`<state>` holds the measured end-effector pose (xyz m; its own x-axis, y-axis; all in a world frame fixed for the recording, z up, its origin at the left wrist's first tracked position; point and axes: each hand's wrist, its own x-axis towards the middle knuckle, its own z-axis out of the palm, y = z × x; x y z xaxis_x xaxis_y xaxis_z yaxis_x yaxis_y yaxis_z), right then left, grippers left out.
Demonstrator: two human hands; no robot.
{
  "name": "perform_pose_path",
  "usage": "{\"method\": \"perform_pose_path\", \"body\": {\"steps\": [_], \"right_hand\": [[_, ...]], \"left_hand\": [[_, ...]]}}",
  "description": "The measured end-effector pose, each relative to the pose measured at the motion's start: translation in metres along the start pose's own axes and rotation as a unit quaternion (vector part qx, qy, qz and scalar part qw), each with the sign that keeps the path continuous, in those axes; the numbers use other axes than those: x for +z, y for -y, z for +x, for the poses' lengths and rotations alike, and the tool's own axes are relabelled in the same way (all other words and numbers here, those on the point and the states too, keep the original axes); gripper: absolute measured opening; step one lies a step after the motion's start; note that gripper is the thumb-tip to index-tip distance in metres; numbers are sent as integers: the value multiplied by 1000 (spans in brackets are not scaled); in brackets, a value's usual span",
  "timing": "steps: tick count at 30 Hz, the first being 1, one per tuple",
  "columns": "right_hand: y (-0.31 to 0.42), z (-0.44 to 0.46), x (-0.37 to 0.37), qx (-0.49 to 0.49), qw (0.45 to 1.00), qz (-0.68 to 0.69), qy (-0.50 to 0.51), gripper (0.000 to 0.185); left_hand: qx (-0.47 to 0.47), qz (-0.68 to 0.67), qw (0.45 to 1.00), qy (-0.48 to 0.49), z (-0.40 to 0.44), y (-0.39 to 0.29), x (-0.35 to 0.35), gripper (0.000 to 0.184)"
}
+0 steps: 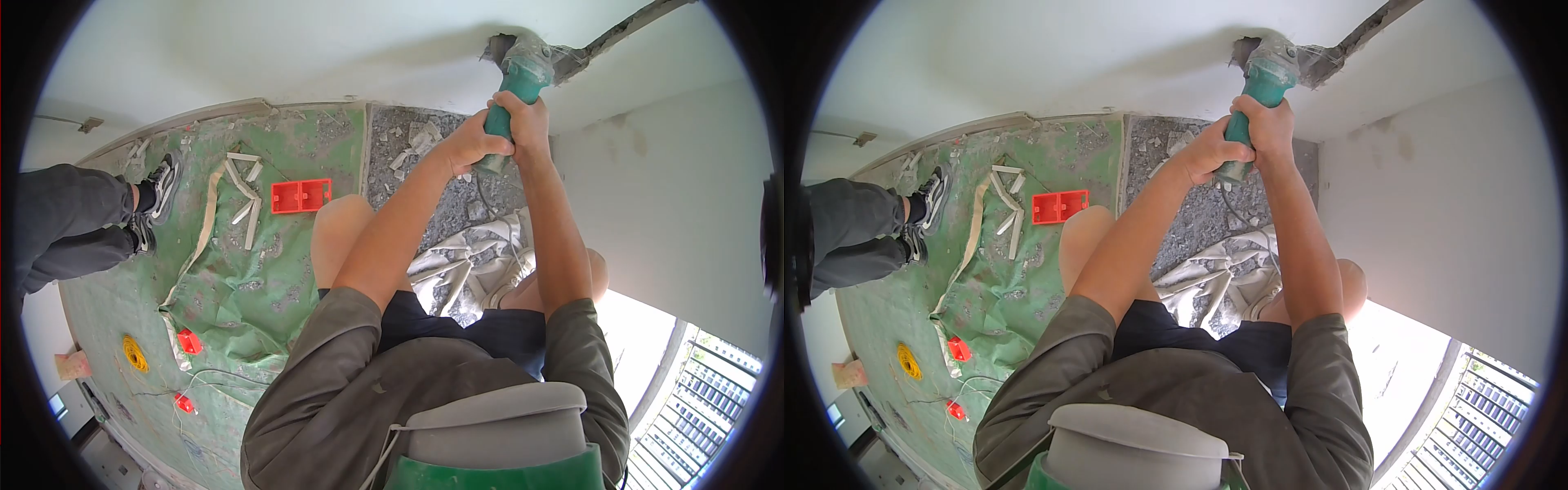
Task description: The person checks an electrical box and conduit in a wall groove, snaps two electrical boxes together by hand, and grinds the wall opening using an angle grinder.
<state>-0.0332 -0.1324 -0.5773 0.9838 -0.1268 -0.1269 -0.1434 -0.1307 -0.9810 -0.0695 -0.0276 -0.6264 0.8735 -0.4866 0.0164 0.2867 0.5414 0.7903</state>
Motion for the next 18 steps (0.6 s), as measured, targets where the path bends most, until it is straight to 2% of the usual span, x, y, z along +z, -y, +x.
{"method": "perform_pose_path", "body": {"steps": [18], "right_hand": [[2,-2,4,-1,1000,0,-8,21]], "left_hand": [[-10,-8,1000,16,-5,-8,-1,41]]}}
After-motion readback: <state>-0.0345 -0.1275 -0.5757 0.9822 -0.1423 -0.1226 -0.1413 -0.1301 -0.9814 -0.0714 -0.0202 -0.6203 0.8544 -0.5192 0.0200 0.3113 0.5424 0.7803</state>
